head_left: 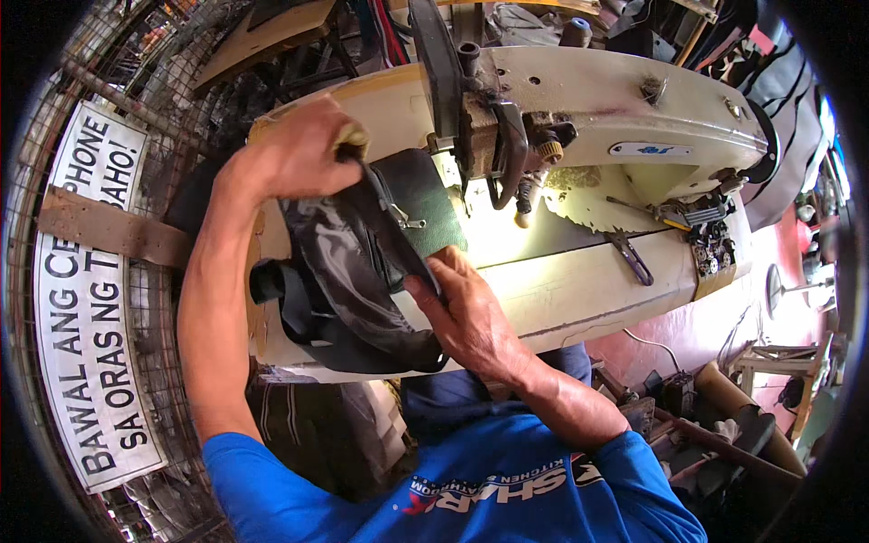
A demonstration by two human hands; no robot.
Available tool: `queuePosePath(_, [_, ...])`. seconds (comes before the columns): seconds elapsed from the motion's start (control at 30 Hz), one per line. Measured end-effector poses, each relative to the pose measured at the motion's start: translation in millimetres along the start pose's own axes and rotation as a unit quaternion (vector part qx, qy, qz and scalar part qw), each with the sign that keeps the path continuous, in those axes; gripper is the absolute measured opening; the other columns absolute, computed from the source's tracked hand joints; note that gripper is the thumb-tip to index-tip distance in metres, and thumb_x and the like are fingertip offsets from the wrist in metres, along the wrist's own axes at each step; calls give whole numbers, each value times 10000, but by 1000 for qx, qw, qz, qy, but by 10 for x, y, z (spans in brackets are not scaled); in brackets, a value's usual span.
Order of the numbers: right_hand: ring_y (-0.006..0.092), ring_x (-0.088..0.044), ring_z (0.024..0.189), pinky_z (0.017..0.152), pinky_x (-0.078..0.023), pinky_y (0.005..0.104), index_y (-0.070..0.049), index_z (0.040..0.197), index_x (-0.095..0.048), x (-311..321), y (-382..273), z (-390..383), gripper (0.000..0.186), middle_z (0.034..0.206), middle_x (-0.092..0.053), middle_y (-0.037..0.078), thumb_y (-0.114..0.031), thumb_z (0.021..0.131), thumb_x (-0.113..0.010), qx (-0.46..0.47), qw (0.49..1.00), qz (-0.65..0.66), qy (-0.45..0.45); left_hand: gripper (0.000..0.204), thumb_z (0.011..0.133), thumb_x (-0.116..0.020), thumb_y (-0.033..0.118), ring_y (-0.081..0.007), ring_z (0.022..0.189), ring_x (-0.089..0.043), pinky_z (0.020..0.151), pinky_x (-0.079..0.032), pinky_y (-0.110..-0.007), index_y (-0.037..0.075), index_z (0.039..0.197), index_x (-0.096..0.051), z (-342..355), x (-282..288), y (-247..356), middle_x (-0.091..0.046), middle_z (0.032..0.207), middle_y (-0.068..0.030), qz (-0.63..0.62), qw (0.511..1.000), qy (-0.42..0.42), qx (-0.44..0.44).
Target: Sewing a leather bag using an industrial sewing machine.
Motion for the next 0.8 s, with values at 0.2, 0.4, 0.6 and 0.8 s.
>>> queuePosePath(0.2, [406,-619,909,789,-513,418,129,1259,-469,-102,564,79,353,1073,-577,321,-61,964,-507,-171,979,-104,-45,147,716,-642,152,-335,795,-669,802,-535,-438,29,785,-682,752,-890,-57,-682,797,-158,113,962,142,-205])
queuePosePath(0.4, [374,-618,863,713,-517,410,111,1141,-536,-164,744,33,276,1036,-567,299,-30,906,-509,-103,985,-140,-13,335,756,-624,141,-288,1141,-584,1023,-422,-452,44,1074,-659,832,-978,-21,-650,1092,-120,40,984,63,-162])
queuePosePath(0.6, [410,-624,710,598,-506,474,72,1133,-544,-66,637,112,222,945,-603,258,-99,1001,-493,-264,963,37,38,354,824,-649,191,-312,1221,-526,1082,-357,-452,59,1152,-634,655,-905,31,-606,1194,-120,-12,989,-21,-145])
queuePosePath(0.8, [445,-628,841,708,-505,465,7,1223,-522,-74,592,96,241,988,-603,303,-90,1007,-476,-139,985,-28,95,322,874,-686,244,-316,1225,-534,1032,-388,-468,64,1139,-652,647,-882,67,-621,1134,-125,-64,986,-81,-133])
Point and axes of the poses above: each hand's wrist, its own z-axis towards the middle knuckle, its own x-axis out of the back of the hand, y = z × x, the point moved 5 cm from there along z, towards the middle knuckle
